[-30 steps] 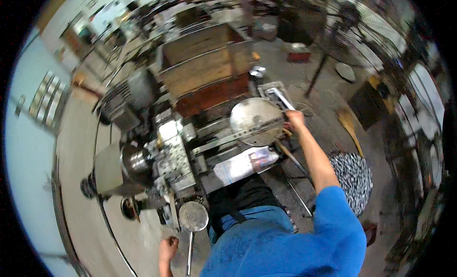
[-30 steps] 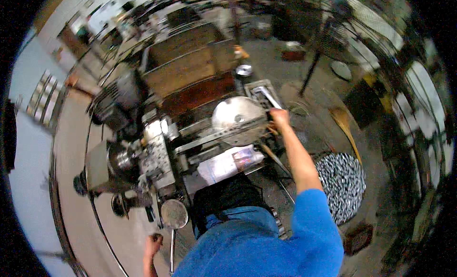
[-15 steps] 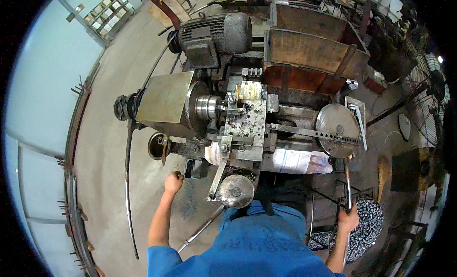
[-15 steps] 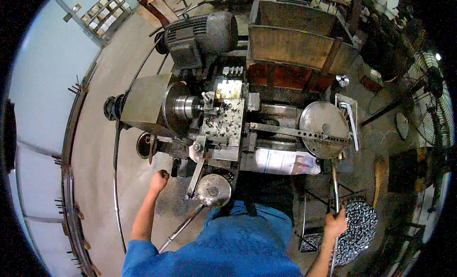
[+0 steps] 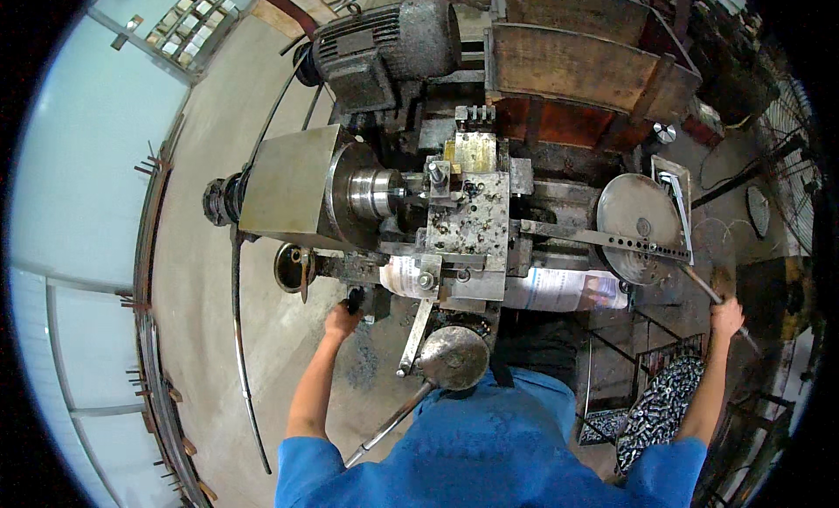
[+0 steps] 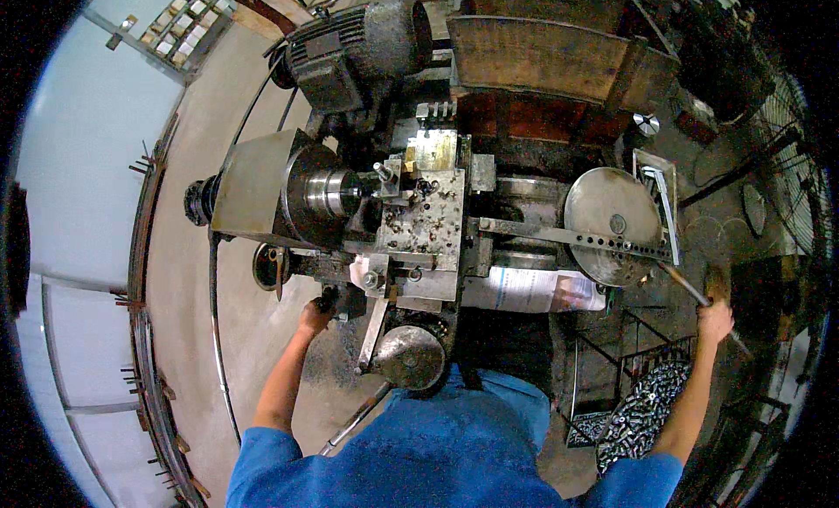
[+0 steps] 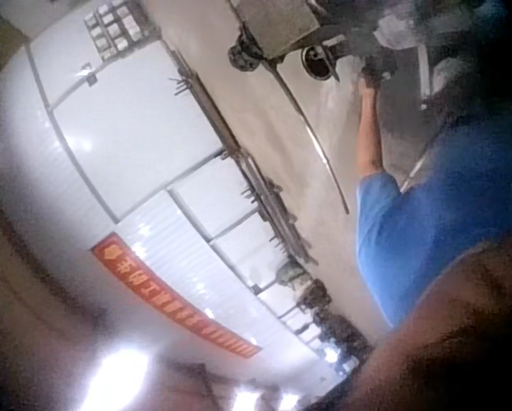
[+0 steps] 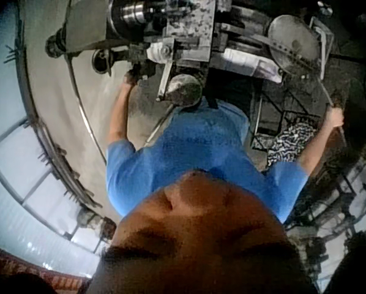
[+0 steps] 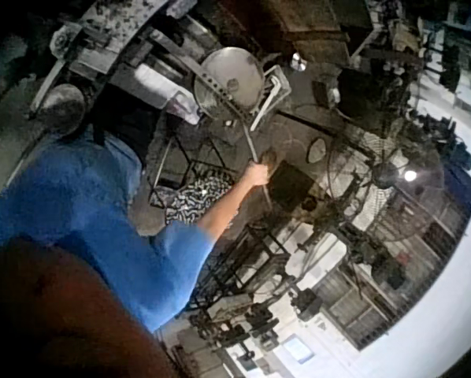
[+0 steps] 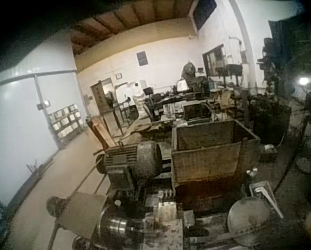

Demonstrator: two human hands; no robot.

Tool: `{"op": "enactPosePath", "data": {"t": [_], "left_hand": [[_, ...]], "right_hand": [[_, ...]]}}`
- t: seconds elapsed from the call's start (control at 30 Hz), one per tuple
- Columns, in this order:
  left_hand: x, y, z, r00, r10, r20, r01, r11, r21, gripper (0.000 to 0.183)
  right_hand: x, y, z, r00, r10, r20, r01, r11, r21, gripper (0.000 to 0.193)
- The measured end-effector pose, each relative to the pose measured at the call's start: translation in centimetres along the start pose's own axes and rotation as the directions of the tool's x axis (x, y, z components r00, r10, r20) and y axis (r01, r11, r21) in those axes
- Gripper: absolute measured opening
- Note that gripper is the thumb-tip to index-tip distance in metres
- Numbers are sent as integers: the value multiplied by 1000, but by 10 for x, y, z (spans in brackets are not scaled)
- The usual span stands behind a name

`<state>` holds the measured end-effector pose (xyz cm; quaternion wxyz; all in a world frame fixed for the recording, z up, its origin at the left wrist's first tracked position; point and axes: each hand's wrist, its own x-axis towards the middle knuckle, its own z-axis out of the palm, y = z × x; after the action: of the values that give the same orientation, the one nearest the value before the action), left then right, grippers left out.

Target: The person operates a lathe by pulling a long lever to advance a workpiece, then uses both hands to pick up, turn over, and place metal components into a collection tray.

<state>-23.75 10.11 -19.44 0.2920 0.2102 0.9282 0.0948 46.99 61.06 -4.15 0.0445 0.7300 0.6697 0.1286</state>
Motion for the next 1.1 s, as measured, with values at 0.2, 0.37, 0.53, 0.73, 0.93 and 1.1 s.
{"op": "enactPosePath", "data": {"t": [0.2,0.37,0.53,0.73,0.93,1.1], "left_hand": [[-11,-19,-16,981,142,-130,-135,989,62,40],[-100,27,-119,956,140,-257,-114,987,112,35],[-139,3,-196,700,218,-680,-180,975,127,16],[-178,-60,-233,461,258,-849,-97,966,240,17],[-192,-114,-179,732,-287,-618,3,908,-418,47],[-188,-121,-172,636,-306,-709,187,952,-243,50]], "right_hand": [[32,-9,-12,979,-115,166,116,993,0,33],[-6,-118,-176,840,-539,58,424,719,550,41],[-116,-301,-323,208,-843,-496,836,-110,537,50],[-167,-437,-332,-97,-970,-221,987,-122,104,33],[-182,-466,-334,-45,-994,96,997,-50,-51,30],[-183,-456,-344,-123,-992,-9,992,-122,-16,36]]}}
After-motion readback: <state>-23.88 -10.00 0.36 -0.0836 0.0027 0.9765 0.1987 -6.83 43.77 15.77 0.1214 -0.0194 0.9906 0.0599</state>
